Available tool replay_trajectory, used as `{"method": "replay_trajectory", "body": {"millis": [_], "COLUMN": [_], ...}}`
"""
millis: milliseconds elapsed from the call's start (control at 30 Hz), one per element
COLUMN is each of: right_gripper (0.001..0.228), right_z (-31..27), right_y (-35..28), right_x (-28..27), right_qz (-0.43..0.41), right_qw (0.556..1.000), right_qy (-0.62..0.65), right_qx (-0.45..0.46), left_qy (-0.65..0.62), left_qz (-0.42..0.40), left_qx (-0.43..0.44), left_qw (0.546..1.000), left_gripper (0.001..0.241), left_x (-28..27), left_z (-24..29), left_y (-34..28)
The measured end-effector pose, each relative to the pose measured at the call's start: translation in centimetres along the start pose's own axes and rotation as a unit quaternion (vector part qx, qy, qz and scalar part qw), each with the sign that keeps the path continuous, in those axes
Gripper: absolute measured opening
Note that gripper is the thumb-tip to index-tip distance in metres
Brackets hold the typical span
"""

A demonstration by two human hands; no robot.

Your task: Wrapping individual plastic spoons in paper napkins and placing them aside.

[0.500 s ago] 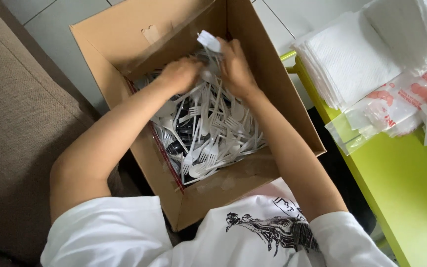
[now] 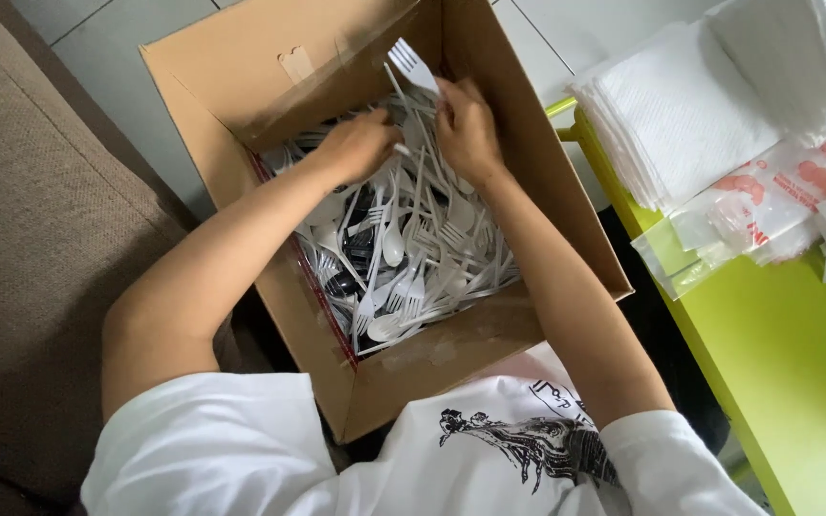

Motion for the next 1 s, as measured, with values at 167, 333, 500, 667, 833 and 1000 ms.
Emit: {"method": "replay_trajectory", "body": {"millis": [167, 333, 500, 667, 833, 1000], "right_gripper": [0.048, 0.046, 0.04, 0.042, 0.034, 0.02], "right_z": [0.1, 0.6, 1.4, 0.9, 0.7, 0.1], "right_y": [-0.5, -0.9, -1.1, -1.6, -1.5, -1.4], "right_x": [1.0, 2.0, 2.3, 2.6, 2.9, 2.1], "right_qz": [-0.058, -0.094, -0.157, -0.178, -0.187, -0.185], "right_qw": [0.998, 0.995, 0.984, 0.982, 0.971, 0.95], "right_qy": [-0.001, 0.027, 0.004, 0.026, 0.06, 0.131], "right_qx": [-0.004, -0.036, 0.082, 0.064, 0.134, 0.216], "left_qy": [-0.024, -0.16, -0.237, -0.272, -0.319, -0.273], "left_qz": [0.144, 0.273, 0.275, 0.26, 0.269, 0.285], "left_qx": [0.009, -0.028, -0.089, -0.105, -0.065, -0.019], "left_qw": [0.989, 0.948, 0.928, 0.921, 0.907, 0.919], "left_gripper": [0.021, 0.006, 0.019, 0.024, 0.027, 0.027], "left_x": [-2.6, -5.3, -3.1, -4.1, -5.7, -8.3], "left_z": [-1.3, -1.9, -4.7, -3.8, -1.3, 2.7], "left_y": [0.6, 0.4, 2.3, 2.0, 2.1, 1.0]}}
Point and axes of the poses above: each hand's wrist, its own y-axis towards the middle knuckle, its own x-axis out of the palm, z = x × y, the point moved 6 cm from there along y, towards the middle knuckle, and after that the axes turned 7 degrees about z, right-handed, at the moved point
